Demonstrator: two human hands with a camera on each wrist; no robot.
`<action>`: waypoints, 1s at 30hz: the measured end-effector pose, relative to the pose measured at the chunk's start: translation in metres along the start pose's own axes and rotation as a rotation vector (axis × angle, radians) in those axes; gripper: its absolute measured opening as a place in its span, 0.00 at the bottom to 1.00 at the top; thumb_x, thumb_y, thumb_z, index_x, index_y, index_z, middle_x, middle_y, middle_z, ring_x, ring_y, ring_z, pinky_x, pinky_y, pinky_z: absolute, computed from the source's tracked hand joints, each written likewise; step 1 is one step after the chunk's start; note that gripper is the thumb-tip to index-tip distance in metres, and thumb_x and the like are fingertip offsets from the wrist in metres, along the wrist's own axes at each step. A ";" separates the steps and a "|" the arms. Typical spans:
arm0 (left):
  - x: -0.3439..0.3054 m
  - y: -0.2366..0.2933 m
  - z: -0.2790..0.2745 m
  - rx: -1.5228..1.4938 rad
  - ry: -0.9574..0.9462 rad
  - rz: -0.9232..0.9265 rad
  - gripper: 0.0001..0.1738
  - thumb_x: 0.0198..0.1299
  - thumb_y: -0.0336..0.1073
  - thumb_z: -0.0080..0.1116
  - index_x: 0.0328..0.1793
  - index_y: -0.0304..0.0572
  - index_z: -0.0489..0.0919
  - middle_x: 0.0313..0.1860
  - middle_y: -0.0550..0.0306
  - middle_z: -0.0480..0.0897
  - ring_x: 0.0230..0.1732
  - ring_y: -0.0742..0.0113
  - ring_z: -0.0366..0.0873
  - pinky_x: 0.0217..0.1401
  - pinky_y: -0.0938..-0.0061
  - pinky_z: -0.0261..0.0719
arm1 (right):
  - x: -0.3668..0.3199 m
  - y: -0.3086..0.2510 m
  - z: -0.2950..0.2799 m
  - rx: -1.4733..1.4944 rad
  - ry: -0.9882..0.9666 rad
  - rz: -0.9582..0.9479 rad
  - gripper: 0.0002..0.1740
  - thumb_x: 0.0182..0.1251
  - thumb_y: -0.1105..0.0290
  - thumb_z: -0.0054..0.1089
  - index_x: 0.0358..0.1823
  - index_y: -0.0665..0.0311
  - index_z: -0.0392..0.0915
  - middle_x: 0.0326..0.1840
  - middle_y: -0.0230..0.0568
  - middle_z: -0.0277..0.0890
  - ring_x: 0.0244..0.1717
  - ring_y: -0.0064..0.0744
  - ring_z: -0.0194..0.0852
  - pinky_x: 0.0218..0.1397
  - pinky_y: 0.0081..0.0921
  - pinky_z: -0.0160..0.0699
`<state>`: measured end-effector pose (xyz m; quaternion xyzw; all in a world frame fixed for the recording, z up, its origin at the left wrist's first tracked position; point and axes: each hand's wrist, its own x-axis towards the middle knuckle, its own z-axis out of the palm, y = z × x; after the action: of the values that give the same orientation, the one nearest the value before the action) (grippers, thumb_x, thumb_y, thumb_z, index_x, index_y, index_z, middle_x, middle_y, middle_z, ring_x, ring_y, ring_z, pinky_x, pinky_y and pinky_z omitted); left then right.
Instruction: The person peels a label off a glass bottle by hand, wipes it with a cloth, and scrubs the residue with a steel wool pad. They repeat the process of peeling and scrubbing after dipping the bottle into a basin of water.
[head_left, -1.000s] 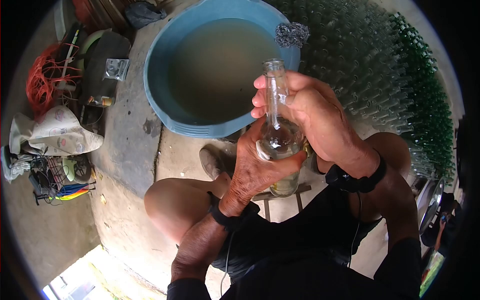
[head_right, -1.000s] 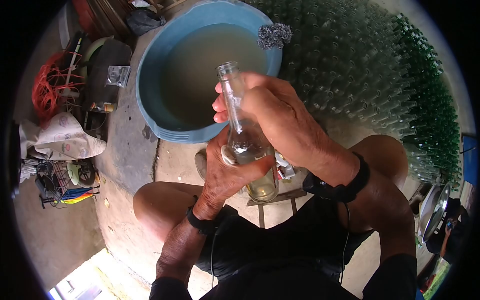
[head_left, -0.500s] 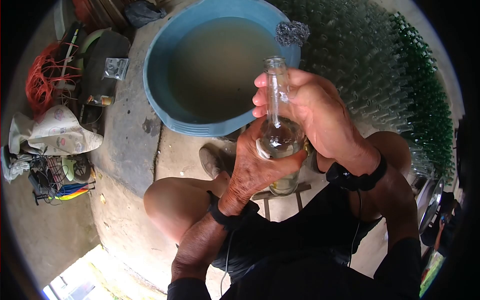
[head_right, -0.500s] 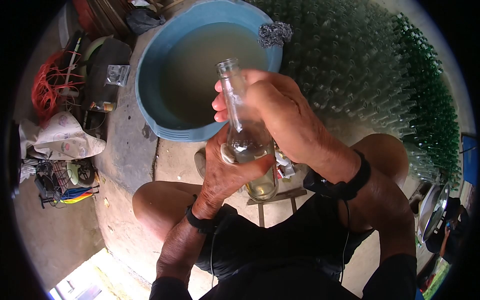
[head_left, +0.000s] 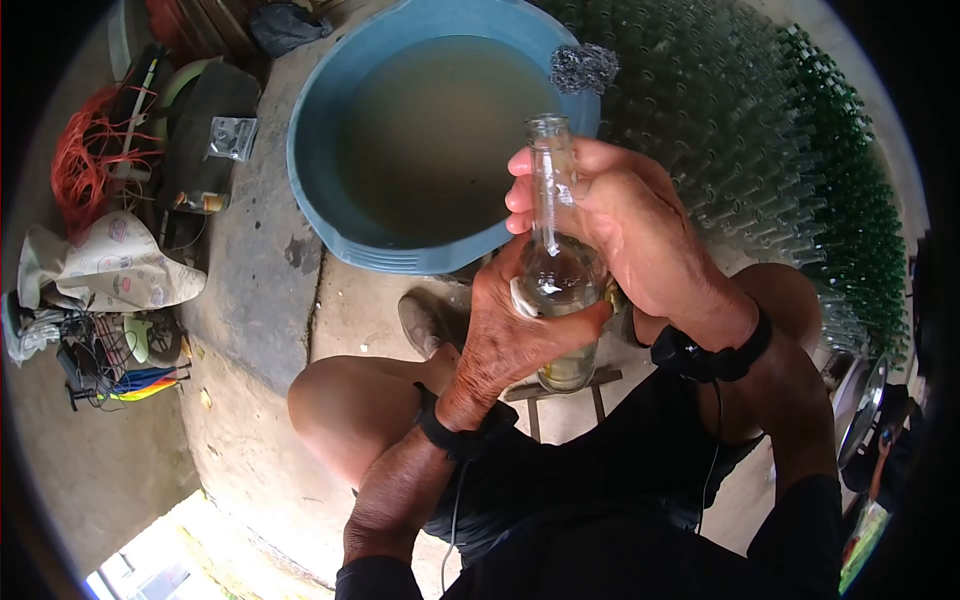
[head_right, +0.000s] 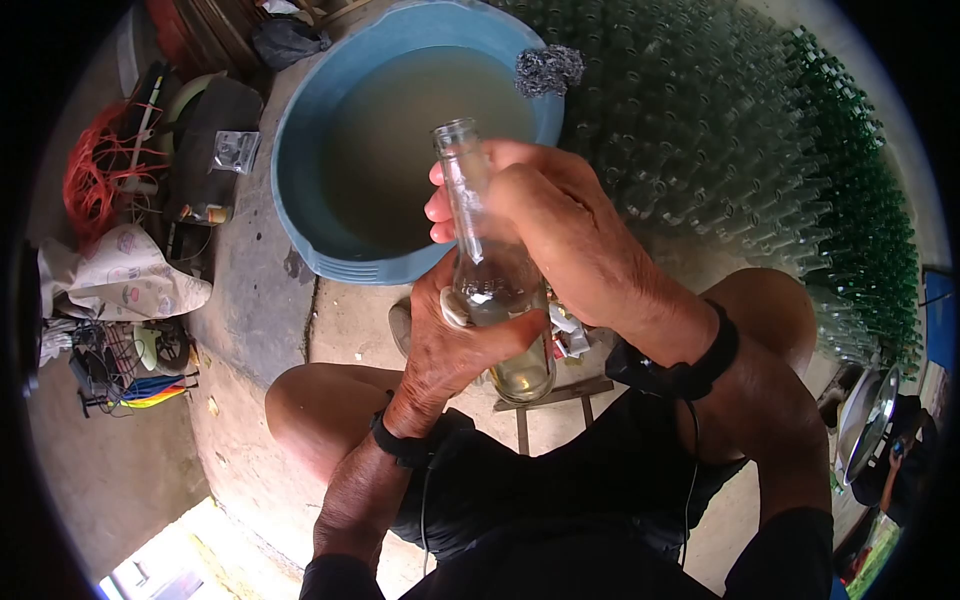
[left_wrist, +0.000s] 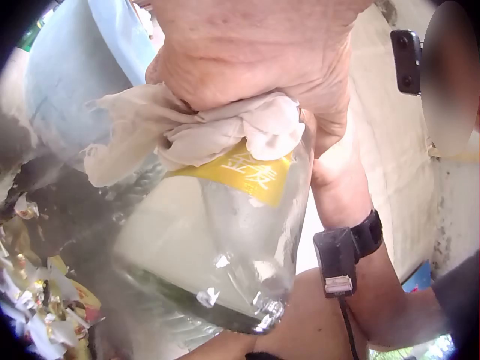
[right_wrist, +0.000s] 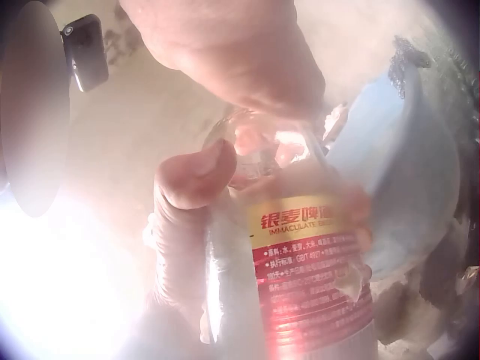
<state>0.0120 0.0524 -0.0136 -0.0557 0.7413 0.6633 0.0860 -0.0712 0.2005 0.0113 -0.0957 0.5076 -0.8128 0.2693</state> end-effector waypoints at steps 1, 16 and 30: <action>0.000 -0.001 0.000 -0.012 -0.002 -0.003 0.28 0.44 0.31 0.83 0.53 0.36 0.82 0.44 0.57 0.90 0.47 0.69 0.89 0.55 0.69 0.88 | 0.000 0.001 0.000 0.002 0.002 -0.007 0.24 0.84 0.61 0.53 0.65 0.77 0.80 0.54 0.51 0.87 0.56 0.40 0.89 0.67 0.40 0.87; 0.001 0.003 0.000 -0.013 -0.007 -0.013 0.28 0.44 0.30 0.82 0.53 0.36 0.83 0.44 0.57 0.90 0.46 0.69 0.89 0.56 0.69 0.88 | -0.001 -0.002 0.000 0.017 0.020 0.026 0.26 0.84 0.57 0.55 0.65 0.76 0.81 0.53 0.49 0.86 0.55 0.38 0.88 0.65 0.37 0.88; 0.000 0.005 -0.002 -0.077 -0.028 -0.036 0.26 0.44 0.31 0.82 0.51 0.38 0.82 0.42 0.59 0.89 0.45 0.71 0.87 0.54 0.70 0.88 | -0.002 -0.002 0.000 -0.006 0.004 0.016 0.27 0.84 0.57 0.56 0.66 0.78 0.79 0.55 0.53 0.86 0.57 0.42 0.89 0.67 0.40 0.88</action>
<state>0.0106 0.0506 -0.0089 -0.0629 0.7127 0.6906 0.1060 -0.0705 0.2017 0.0134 -0.0909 0.5113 -0.8093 0.2743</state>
